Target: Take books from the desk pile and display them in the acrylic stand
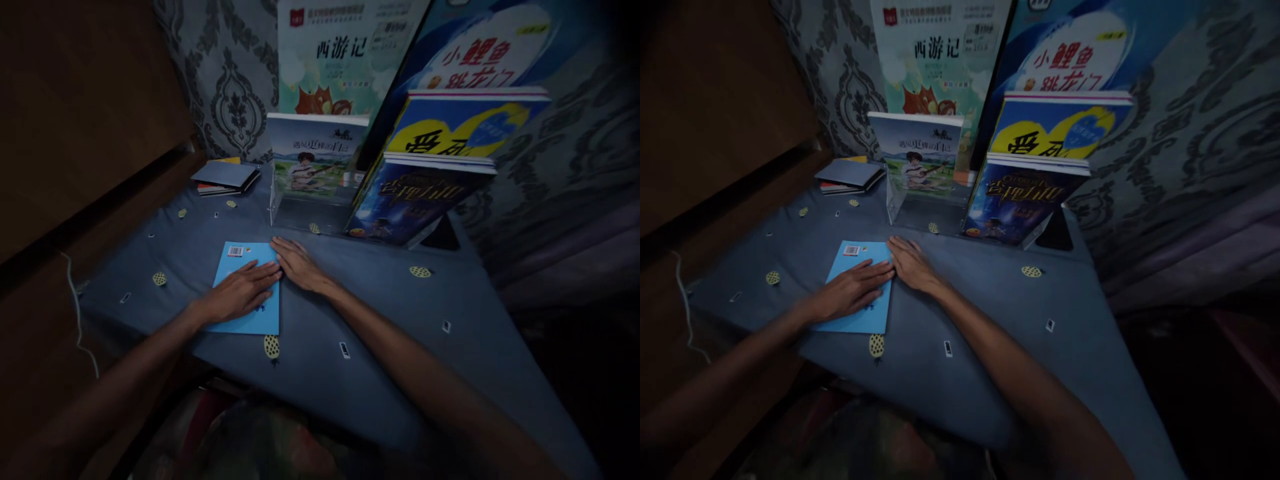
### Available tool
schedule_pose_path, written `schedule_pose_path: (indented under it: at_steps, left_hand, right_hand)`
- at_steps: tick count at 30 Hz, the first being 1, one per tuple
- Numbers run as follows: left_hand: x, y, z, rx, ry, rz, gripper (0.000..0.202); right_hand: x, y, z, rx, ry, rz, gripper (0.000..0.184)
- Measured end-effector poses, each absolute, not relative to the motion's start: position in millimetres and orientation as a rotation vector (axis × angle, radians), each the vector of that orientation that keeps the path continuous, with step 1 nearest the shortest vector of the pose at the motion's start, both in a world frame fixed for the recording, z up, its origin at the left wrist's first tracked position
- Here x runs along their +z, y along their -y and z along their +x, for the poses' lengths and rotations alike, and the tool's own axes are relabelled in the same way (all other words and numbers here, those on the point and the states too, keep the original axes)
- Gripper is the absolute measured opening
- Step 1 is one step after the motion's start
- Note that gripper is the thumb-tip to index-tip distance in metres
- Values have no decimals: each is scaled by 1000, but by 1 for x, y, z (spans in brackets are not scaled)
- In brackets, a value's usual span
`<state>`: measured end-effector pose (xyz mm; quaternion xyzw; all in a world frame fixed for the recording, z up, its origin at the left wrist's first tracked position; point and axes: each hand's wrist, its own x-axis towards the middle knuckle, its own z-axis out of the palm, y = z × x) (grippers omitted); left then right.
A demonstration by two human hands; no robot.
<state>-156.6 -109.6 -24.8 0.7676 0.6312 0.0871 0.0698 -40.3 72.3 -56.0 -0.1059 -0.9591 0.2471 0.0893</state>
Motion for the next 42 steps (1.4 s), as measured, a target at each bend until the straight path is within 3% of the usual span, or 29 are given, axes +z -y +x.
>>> schedule_pose_path:
  at_steps: [13, 20, 24, 33, 38, 42]
  left_hand:
    - [-19, 172, -100, 376, -1794, 2319, 48]
    - [-24, 173, -100, 495, -1796, 2270, 41]
    - [-26, 174, -101, 519, -1777, 2275, 43]
    - [-37, 176, -100, 476, -1849, 2400, 47]
    - [-43, 193, -110, 329, -2234, 2227, 75]
    - [-46, 209, -124, 252, -2431, 2087, 82]
  right_hand:
    - [-50, -58, -36, 521, 2880, -315, 54]
    - [-33, -13, -45, 740, 2990, 510, 42]
    - [-33, 4, -78, 762, 2983, 694, 42]
    - [-50, -28, -125, 562, 2940, 372, 54]
    - [-52, -34, -121, 551, 2934, 211, 54]
    - [-52, -35, -113, 522, 2935, 137, 52]
